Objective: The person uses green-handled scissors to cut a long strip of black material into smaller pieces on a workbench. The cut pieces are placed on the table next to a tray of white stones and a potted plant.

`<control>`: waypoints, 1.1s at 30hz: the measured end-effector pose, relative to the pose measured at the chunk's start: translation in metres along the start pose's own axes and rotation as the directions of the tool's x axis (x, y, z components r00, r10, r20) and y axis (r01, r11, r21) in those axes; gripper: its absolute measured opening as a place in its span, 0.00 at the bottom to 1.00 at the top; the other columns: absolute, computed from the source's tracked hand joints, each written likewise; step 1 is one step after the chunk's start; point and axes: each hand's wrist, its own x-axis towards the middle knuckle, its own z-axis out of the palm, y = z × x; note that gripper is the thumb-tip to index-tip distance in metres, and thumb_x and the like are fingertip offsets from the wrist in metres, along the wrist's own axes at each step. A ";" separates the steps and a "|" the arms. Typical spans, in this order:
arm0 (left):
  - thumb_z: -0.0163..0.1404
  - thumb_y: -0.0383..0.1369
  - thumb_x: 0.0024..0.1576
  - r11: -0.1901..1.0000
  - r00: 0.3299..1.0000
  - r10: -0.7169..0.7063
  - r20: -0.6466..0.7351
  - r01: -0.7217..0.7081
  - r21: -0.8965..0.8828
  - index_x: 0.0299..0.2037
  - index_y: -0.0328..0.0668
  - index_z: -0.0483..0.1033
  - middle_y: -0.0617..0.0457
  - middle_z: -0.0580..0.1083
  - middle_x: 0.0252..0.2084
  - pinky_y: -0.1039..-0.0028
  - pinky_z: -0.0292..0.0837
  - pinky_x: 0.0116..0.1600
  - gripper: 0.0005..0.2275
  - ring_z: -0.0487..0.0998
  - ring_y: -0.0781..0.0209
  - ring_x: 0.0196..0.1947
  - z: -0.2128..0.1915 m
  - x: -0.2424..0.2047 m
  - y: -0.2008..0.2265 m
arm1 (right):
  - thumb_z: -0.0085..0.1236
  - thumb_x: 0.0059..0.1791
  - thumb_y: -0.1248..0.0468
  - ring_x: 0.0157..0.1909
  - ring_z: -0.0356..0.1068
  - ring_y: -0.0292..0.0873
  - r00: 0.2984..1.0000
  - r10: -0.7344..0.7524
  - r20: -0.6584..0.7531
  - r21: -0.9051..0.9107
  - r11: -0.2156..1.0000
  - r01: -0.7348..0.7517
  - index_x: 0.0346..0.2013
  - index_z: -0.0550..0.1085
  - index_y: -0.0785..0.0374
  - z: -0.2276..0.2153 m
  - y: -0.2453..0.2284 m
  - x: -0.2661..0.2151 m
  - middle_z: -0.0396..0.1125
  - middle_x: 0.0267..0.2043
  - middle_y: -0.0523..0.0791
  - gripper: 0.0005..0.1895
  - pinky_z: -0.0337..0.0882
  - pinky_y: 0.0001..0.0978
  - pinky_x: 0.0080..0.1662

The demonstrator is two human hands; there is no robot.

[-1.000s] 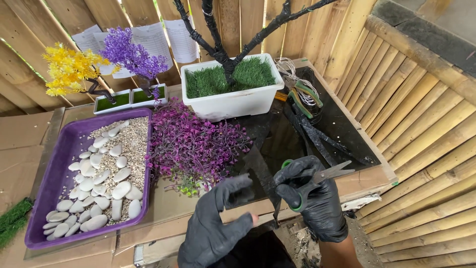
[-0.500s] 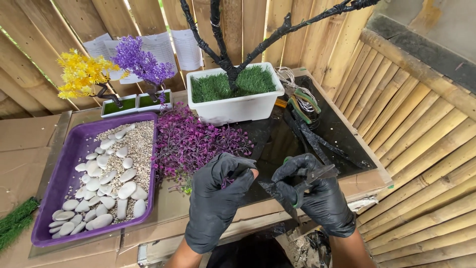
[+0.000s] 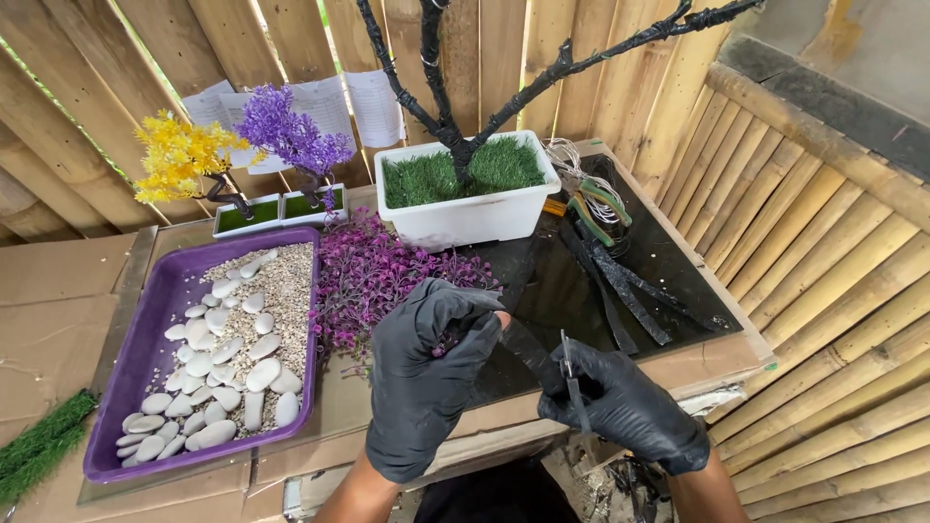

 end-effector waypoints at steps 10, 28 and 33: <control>0.60 0.29 0.58 0.941 0.944 0.318 -0.086 -0.303 0.150 0.38 0.43 0.76 0.52 0.78 0.36 0.65 0.73 0.43 0.05 0.74 0.53 0.34 -0.007 -0.015 0.013 | 0.61 0.52 0.65 0.40 0.80 0.41 0.758 -0.604 -0.244 -0.505 0.747 0.432 0.48 0.70 0.56 -0.049 -0.074 0.053 0.75 0.40 0.41 0.11 0.83 0.32 0.46; 0.55 0.36 0.62 0.918 0.989 0.139 -0.045 -0.111 0.381 0.37 0.42 0.78 0.48 0.71 0.28 0.57 0.69 0.36 0.07 0.68 0.47 0.30 0.079 -0.135 -0.103 | 0.61 0.46 0.67 0.54 0.74 0.45 0.871 0.009 -0.491 -0.062 0.997 -0.046 0.50 0.70 0.56 -0.078 -0.074 0.039 0.73 0.51 0.43 0.19 0.76 0.44 0.58; 0.57 0.37 0.61 0.899 0.981 0.182 -0.066 -0.139 0.415 0.46 0.45 0.80 0.48 0.75 0.30 0.56 0.72 0.37 0.08 0.73 0.46 0.29 0.089 -0.164 -0.116 | 0.58 0.48 0.69 0.29 0.74 0.59 0.844 0.361 -0.397 0.331 0.914 -0.236 0.48 0.72 0.70 0.010 0.009 -0.015 0.77 0.39 0.62 0.14 0.78 0.49 0.34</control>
